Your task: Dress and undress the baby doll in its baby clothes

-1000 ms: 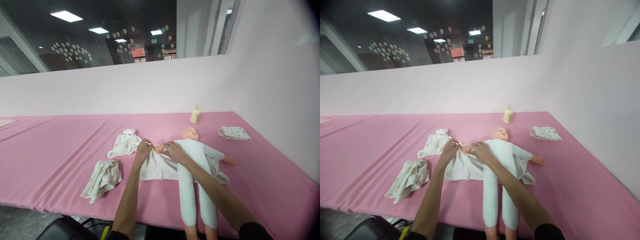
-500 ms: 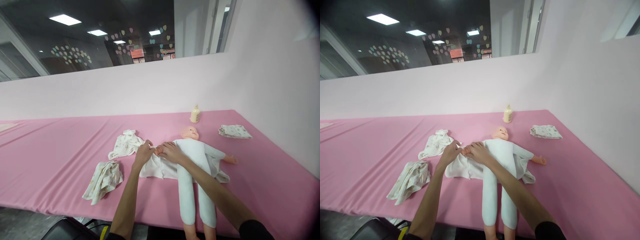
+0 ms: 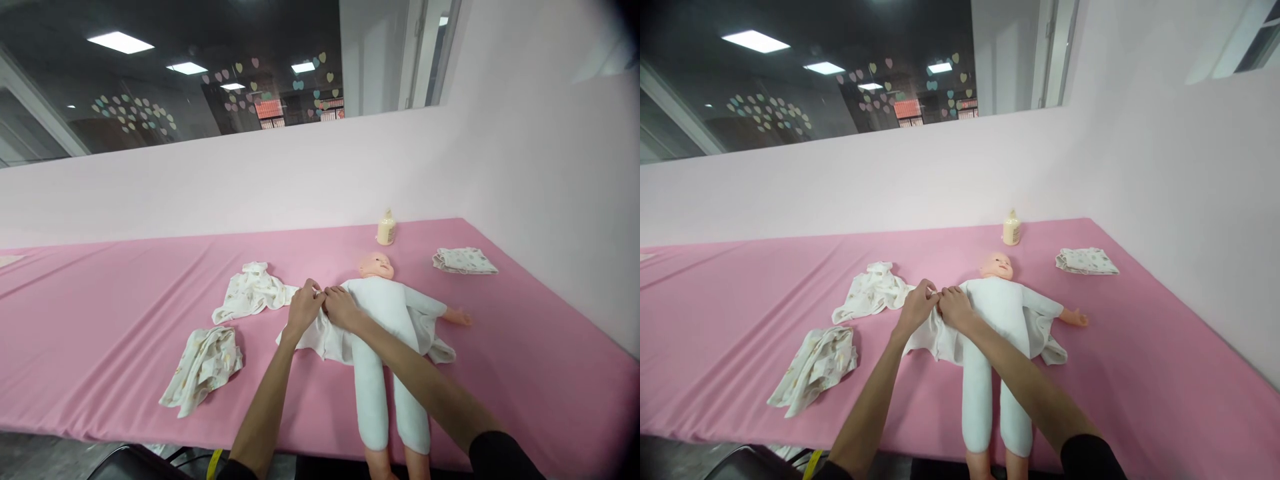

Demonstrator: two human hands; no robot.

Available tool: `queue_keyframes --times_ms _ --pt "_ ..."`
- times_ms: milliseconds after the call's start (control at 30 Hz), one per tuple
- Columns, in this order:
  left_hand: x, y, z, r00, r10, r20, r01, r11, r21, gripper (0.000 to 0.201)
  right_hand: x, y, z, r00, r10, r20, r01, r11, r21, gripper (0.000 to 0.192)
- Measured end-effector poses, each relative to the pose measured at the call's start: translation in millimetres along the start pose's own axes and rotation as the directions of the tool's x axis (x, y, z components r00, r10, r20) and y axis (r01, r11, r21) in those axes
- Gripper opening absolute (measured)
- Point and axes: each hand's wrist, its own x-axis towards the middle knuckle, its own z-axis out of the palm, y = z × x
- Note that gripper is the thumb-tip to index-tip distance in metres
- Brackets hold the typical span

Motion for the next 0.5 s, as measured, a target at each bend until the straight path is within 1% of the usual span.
queue_keyframes --times_ms 100,167,233,300,367,400,467,500 --pt "5.3 -8.5 6.4 0.997 0.028 0.067 -0.026 0.999 -0.024 0.012 -6.8 9.8 -6.8 0.999 0.033 -0.016 -0.032 0.999 0.009 0.035" --pt "8.6 -14.8 9.3 0.995 0.033 0.093 -0.028 0.998 -0.056 0.01 -16.0 17.6 -15.3 0.998 0.057 -0.036 -0.056 0.998 0.022 0.041" --pt "13.2 -17.7 12.6 0.996 0.022 0.092 -0.013 0.995 -0.102 0.011 -30.4 27.1 -26.6 0.992 0.089 -0.084 -0.085 0.995 0.052 0.04" --pt "20.2 -15.3 17.3 0.998 0.001 0.057 0.007 0.991 -0.132 0.013 -50.1 39.4 -39.0 0.973 0.151 -0.173 -0.132 0.984 0.119 0.038" --pt "29.3 -8.1 23.8 1.0 -0.005 0.004 0.005 0.991 -0.137 0.015 -73.8 55.4 -49.7 0.933 0.261 -0.249 -0.21 0.954 0.214 0.035" --pt "34.2 -3.5 27.7 1.0 -0.001 -0.014 -0.001 0.991 -0.132 0.016 -86.6 65.0 -53.5 0.912 0.322 -0.254 -0.258 0.932 0.255 0.035" --pt "42.8 5.6 35.8 1.0 0.024 0.001 -0.024 0.992 -0.122 0.018 -113.7 87.0 -56.8 0.859 0.452 -0.241 -0.374 0.875 0.307 0.036" --pt "46.0 9.5 39.4 0.999 0.041 0.03 -0.037 0.993 -0.113 0.018 -127.8 99.3 -56.3 0.814 0.528 -0.242 -0.442 0.833 0.333 0.037"
